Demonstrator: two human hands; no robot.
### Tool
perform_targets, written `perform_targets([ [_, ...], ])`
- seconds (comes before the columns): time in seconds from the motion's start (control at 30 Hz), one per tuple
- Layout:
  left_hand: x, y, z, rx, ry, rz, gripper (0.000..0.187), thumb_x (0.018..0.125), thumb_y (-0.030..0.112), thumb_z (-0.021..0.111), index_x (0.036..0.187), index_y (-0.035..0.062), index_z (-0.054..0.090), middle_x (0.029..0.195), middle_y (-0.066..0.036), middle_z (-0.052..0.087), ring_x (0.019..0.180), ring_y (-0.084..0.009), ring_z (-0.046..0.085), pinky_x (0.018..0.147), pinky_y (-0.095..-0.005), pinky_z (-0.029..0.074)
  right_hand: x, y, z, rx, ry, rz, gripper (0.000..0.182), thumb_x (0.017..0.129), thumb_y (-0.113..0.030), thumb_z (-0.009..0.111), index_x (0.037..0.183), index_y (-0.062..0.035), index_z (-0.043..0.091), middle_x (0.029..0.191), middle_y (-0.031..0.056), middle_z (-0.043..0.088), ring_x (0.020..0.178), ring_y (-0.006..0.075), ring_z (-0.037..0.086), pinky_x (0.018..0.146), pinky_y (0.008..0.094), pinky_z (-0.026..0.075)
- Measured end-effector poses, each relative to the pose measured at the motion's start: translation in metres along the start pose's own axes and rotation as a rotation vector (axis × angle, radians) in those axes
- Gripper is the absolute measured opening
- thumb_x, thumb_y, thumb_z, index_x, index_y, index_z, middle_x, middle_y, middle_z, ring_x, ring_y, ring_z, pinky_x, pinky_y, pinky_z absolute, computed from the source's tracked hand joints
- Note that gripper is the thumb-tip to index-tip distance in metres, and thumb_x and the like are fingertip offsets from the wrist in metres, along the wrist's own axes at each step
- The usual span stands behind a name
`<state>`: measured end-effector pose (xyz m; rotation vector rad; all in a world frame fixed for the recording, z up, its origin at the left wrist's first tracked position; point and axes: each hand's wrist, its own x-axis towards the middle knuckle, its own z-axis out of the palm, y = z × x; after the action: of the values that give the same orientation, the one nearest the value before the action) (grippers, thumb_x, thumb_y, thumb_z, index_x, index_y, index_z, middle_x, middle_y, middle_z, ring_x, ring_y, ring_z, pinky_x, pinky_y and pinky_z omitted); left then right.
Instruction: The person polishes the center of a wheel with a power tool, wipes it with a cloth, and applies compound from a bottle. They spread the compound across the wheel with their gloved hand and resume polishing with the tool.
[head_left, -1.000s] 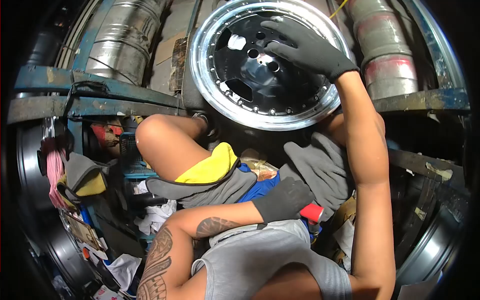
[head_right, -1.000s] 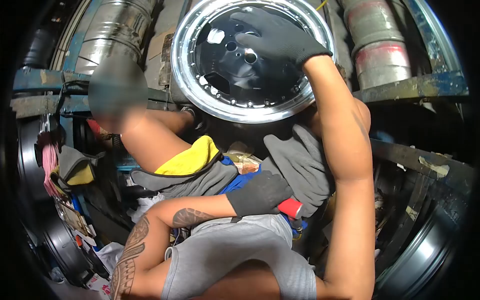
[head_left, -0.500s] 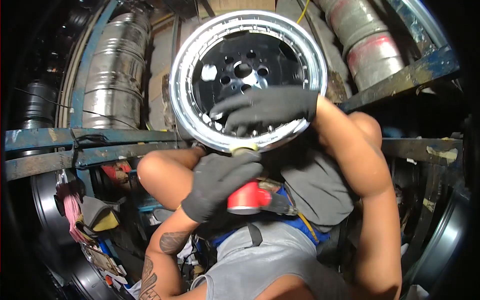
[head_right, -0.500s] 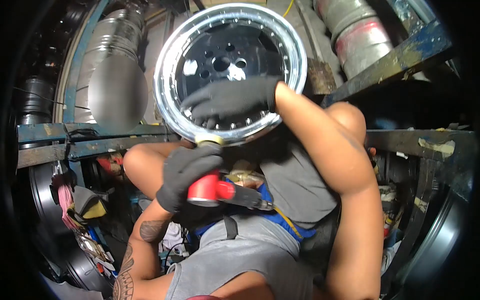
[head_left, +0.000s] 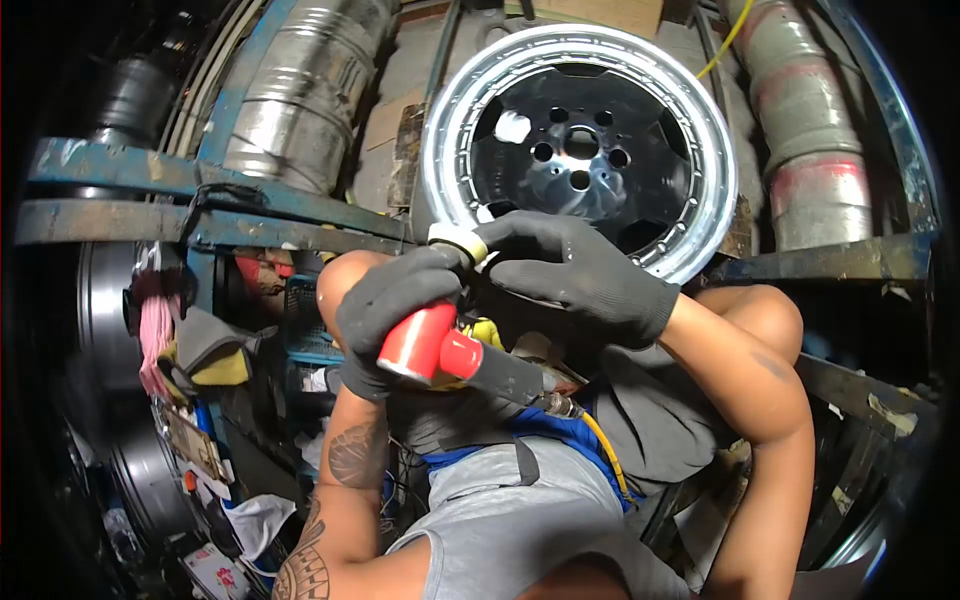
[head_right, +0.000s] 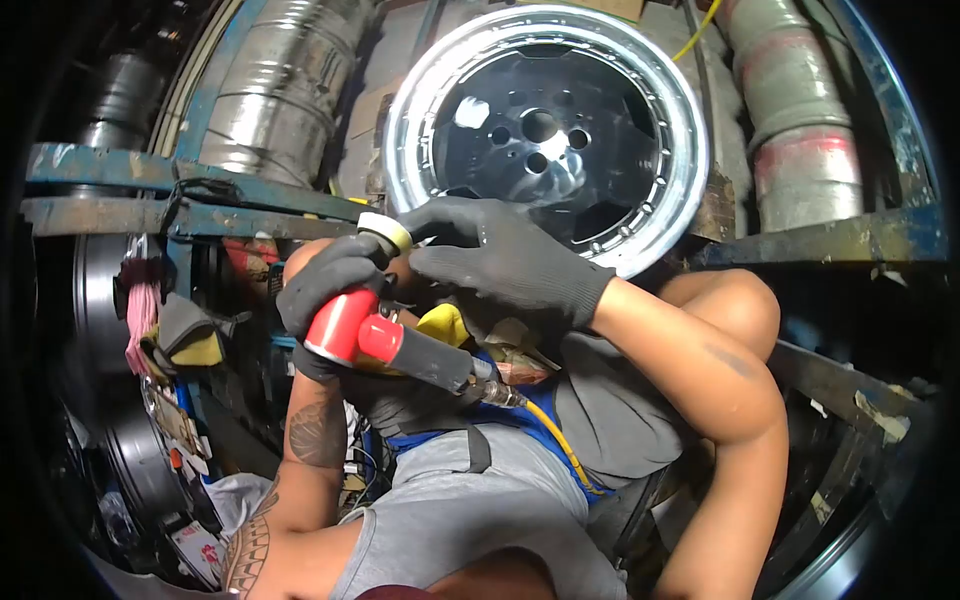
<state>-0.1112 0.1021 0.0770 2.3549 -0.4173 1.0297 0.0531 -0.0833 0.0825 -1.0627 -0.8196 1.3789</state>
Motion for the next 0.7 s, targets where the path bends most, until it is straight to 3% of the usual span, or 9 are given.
perform_targets([
  [0.1, 0.021, 0.009, -0.024, 0.28, -0.052, 0.039, 0.041, 0.088, 0.036, 0.074, 0.112, 0.003, 0.065, 0.102, -0.013, 0.07, 0.095, -0.0279, 0.071, 0.081, -0.0364, 0.056, -0.001, -0.003, 0.013, -0.215, -0.174, 0.169, 0.051, 0.092, -0.025, 0.075, 0.134, -0.0031, 0.055, 0.121, 0.0081, 0.062, 0.113, 0.0109, 0.057, 0.101, 0.0305, 0.046],
  [0.17, 0.031, 0.024, -0.036, 0.353, -0.114, -0.185, 0.042, 0.086, 0.035, 0.076, 0.113, 0.0034, 0.066, 0.102, -0.013, 0.07, 0.094, -0.0289, 0.071, 0.08, -0.0372, 0.056, -0.001, 0.016, 0.039, -0.575, -0.102, -0.275, 0.06, 0.09, -0.03, 0.078, 0.138, -0.0038, 0.053, 0.115, 0.0082, 0.064, 0.108, 0.011, 0.059, 0.097, 0.0306, 0.048],
  [0.23, 0.026, 0.034, -0.054, 0.395, -0.286, -0.35, 0.039, 0.084, 0.03, 0.077, 0.112, 0.0048, 0.067, 0.102, -0.013, 0.069, 0.094, -0.0306, 0.07, 0.08, -0.0381, 0.055, 0.002, 0.014, 0.053, -0.22, -0.06, 0.297, 0.064, 0.089, -0.038, 0.078, 0.134, -0.0005, 0.056, 0.094, 0.0041, 0.068, 0.088, 0.01, 0.061, 0.083, 0.0294, 0.051],
  [0.33, 0.005, 0.055, -0.09, 0.374, -0.742, -0.574, 0.036, 0.082, 0.023, 0.08, 0.112, 0.0068, 0.069, 0.103, -0.014, 0.069, 0.092, -0.033, 0.068, 0.079, -0.0393, 0.055, 0.011, 0.037, 0.045, -0.274, 0.087, 0.188, 0.038, 0.092, -0.034, 0.073, 0.109, -0.001, 0.069, 0.086, 0.0026, 0.065, 0.075, 0.0069, 0.06, 0.066, 0.0242, 0.049],
  [0.4, -0.013, 0.073, -0.104, 0.308, -1.013, -0.691, 0.035, 0.08, 0.019, 0.081, 0.111, 0.0082, 0.071, 0.103, -0.014, 0.068, 0.092, -0.0346, 0.067, 0.079, -0.0401, 0.054, 0.012, 0.031, 0.037, -0.033, 0.127, 0.321, 0.032, 0.091, -0.031, 0.072, 0.104, -0.0013, 0.067, 0.084, 0.0011, 0.064, 0.069, 0.0058, 0.058, 0.061, 0.0235, 0.046],
  [0.47, -0.045, 0.081, -0.101, 0.332, -0.899, -0.627, 0.029, 0.079, 0.021, 0.082, 0.106, 0.0153, 0.074, 0.097, -0.01, 0.065, 0.087, -0.0343, 0.063, 0.075, -0.0432, 0.05, 0.013, 0.032, 0.029, 0.027, 0.179, 0.216, 0.031, 0.091, -0.028, 0.071, 0.107, -0.0024, 0.065, 0.083, -0.0004, 0.063, 0.068, 0.0053, 0.057, 0.06, 0.0231, 0.046],
  [0.6, -0.039, 0.052, -0.123, 0.43, -0.888, -0.427, 0.031, 0.084, 0.028, 0.078, 0.104, 0.0061, 0.069, 0.092, -0.01, 0.066, 0.089, -0.0336, 0.065, 0.073, -0.0438, 0.054, 0.012, 0.018, 0.025, 0.097, 0.228, 0.155, 0.027, 0.092, -0.03, 0.07, 0.103, -0.0051, 0.064, 0.079, -0.0004, 0.06, 0.064, 0.0058, 0.055, 0.057, 0.0225, 0.043],
  [0.63, -0.023, 0.043, -0.126, 0.451, -0.771, -0.635, 0.022, 0.087, 0.028, 0.072, 0.088, 0.0062, 0.069, 0.084, -0.011, 0.062, 0.077, -0.0324, 0.063, 0.067, -0.0444, 0.051, 0.011, 0.015, 0.023, 0.102, 0.232, 0.156, 0.031, 0.091, -0.029, 0.071, 0.107, -0.0032, 0.065, 0.084, 0.0009, 0.064, 0.07, 0.0064, 0.058, 0.063, 0.0234, 0.046],
  [0.7, -0.01, 0.031, -0.139, 0.559, -0.641, -0.78, 0.021, 0.085, 0.026, 0.072, 0.089, 0.006, 0.068, 0.085, -0.012, 0.063, 0.08, -0.0326, 0.063, 0.07, -0.045, 0.05, 0.01, 0.009, 0.024, 0.094, 0.243, 0.138, 0.035, 0.09, -0.029, 0.072, 0.111, -0.0015, 0.066, 0.089, 0.0022, 0.068, 0.077, 0.007, 0.06, 0.069, 0.0241, 0.048],
])
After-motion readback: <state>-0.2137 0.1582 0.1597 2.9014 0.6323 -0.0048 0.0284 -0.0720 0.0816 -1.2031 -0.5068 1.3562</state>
